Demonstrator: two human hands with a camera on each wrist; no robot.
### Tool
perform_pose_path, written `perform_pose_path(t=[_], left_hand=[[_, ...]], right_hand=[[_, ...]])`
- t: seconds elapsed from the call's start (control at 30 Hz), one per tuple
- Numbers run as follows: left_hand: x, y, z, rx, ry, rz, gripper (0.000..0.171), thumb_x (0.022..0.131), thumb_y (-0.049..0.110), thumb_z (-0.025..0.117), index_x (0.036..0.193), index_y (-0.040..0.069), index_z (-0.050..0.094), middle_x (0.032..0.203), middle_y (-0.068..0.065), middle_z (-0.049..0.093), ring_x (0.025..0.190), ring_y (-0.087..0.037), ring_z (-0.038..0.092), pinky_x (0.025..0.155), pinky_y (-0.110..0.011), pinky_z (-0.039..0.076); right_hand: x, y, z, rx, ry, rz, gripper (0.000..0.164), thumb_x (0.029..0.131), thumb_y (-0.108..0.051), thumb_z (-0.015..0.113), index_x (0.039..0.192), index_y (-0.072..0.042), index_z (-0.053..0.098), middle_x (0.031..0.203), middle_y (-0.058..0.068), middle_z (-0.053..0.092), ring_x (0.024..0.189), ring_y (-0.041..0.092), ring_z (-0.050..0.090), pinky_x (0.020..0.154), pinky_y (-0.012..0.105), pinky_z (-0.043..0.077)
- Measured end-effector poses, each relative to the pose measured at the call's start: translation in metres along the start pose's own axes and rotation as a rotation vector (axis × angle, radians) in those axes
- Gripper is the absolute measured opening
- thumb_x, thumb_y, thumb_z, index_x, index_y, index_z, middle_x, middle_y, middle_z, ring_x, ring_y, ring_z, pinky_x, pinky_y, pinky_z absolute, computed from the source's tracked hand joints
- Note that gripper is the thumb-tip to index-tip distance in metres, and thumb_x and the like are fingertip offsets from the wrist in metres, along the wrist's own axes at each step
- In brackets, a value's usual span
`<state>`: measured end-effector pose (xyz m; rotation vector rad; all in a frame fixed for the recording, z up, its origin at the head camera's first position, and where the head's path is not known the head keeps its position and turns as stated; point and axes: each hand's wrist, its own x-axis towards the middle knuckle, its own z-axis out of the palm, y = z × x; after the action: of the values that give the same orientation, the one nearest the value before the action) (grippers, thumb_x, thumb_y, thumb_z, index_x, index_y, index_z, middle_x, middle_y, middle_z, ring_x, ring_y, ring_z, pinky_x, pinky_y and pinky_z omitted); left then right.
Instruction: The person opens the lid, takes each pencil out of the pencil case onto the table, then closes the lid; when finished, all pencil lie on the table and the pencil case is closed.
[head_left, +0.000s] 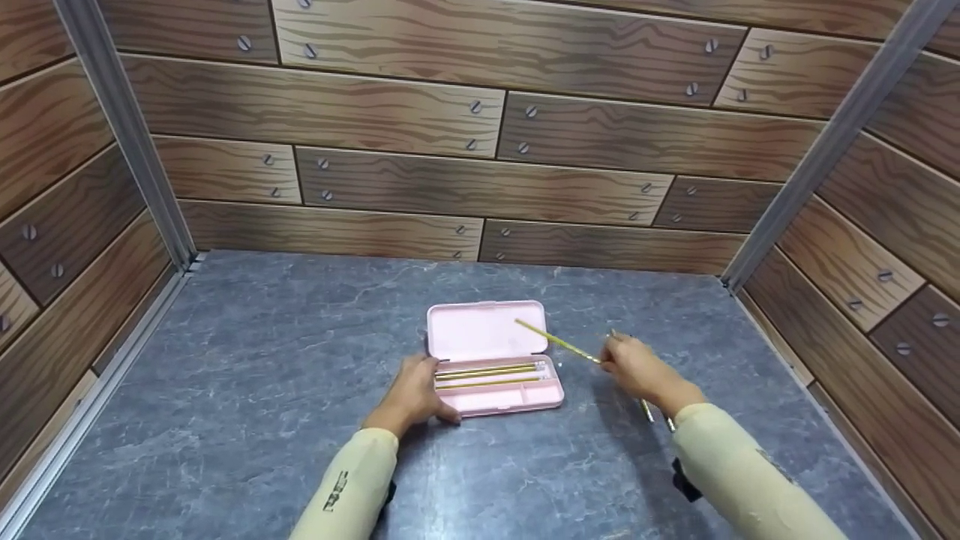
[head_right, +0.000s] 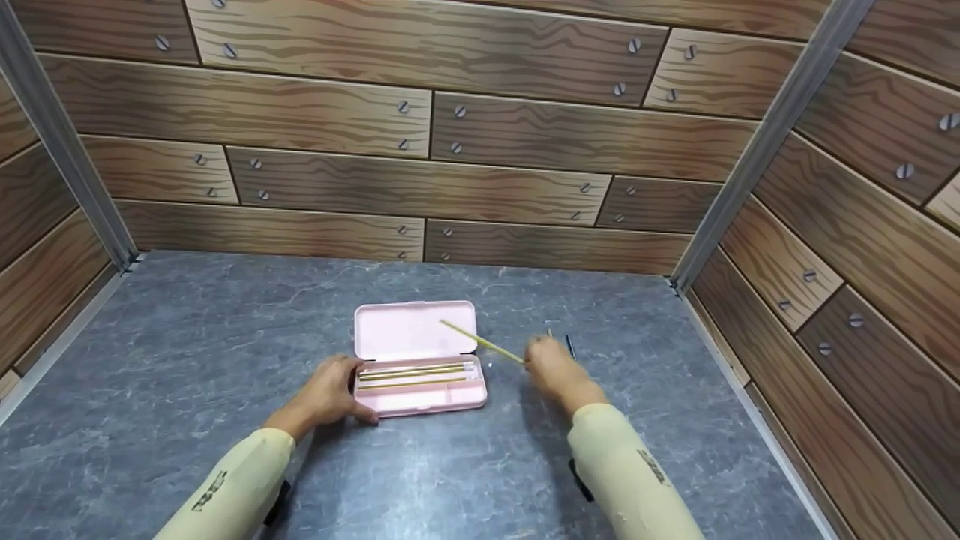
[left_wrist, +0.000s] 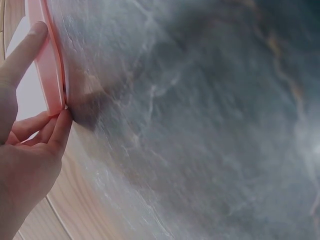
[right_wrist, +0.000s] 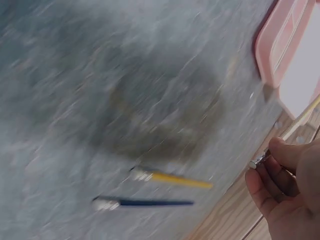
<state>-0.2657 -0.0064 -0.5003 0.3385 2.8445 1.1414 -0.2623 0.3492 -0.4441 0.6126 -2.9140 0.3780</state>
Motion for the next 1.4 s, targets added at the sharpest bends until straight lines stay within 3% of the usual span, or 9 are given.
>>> perform_pose_path(t=[0.37, 0.6, 0.9, 1.17, 1.4], left_hand=[[-0.002, -0.004, -0.004, -0.013, 0.017, -0.001, 0.090, 0.049, 0.020, 0.102, 0.126, -0.007, 0.063, 0.127, -0.022, 0.060, 0.127, -0.041, 0.051, 0.112, -0.051, 0.043], [-0.003, -0.004, -0.004, -0.012, 0.012, 0.003, 0.088, 0.048, 0.019, 0.102, 0.123, -0.007, 0.063, 0.123, -0.021, 0.061, 0.124, -0.040, 0.052, 0.111, -0.051, 0.044], [-0.003, 0.000, -0.005, -0.018, -0.012, -0.022, 0.092, 0.051, 0.019, 0.101, 0.129, -0.006, 0.061, 0.129, -0.022, 0.058, 0.129, -0.039, 0.049, 0.113, -0.050, 0.042], [-0.003, 0.000, -0.004, -0.014, 0.008, 0.022, 0.088, 0.050, 0.019, 0.102, 0.124, -0.007, 0.063, 0.121, -0.021, 0.061, 0.122, -0.039, 0.052, 0.109, -0.050, 0.045], [-0.002, 0.002, -0.001, -0.027, -0.012, 0.000, 0.089, 0.051, 0.019, 0.101, 0.126, -0.007, 0.062, 0.125, -0.022, 0.060, 0.124, -0.038, 0.051, 0.110, -0.050, 0.045]], right_hand=[[-0.033, 0.045, -0.004, -0.023, 0.022, 0.139, 0.004, 0.082, 0.002, 0.065, 0.079, 0.001, 0.064, 0.077, 0.012, 0.059, 0.071, 0.028, 0.058, 0.065, 0.047, 0.051], [-0.052, 0.062, -0.004, -0.030, 0.058, 0.177, 0.006, 0.080, 0.003, 0.068, 0.078, 0.002, 0.062, 0.075, 0.011, 0.059, 0.069, 0.026, 0.057, 0.062, 0.045, 0.050], [-0.069, 0.082, -0.008, -0.035, 0.028, 0.307, 0.008, 0.083, -0.001, 0.066, 0.077, 0.003, 0.065, 0.070, 0.013, 0.064, 0.065, 0.027, 0.058, 0.061, 0.048, 0.051], [-0.085, 0.092, -0.012, 0.013, -0.059, 0.463, 0.018, 0.082, -0.002, 0.058, 0.064, -0.005, 0.063, 0.059, 0.000, 0.052, 0.056, 0.018, 0.047, 0.052, 0.033, 0.041], [-0.091, 0.093, -0.010, 0.031, -0.067, 0.486, 0.023, 0.076, -0.001, 0.058, 0.057, -0.012, 0.053, 0.055, -0.004, 0.047, 0.053, 0.016, 0.044, 0.049, 0.029, 0.036]])
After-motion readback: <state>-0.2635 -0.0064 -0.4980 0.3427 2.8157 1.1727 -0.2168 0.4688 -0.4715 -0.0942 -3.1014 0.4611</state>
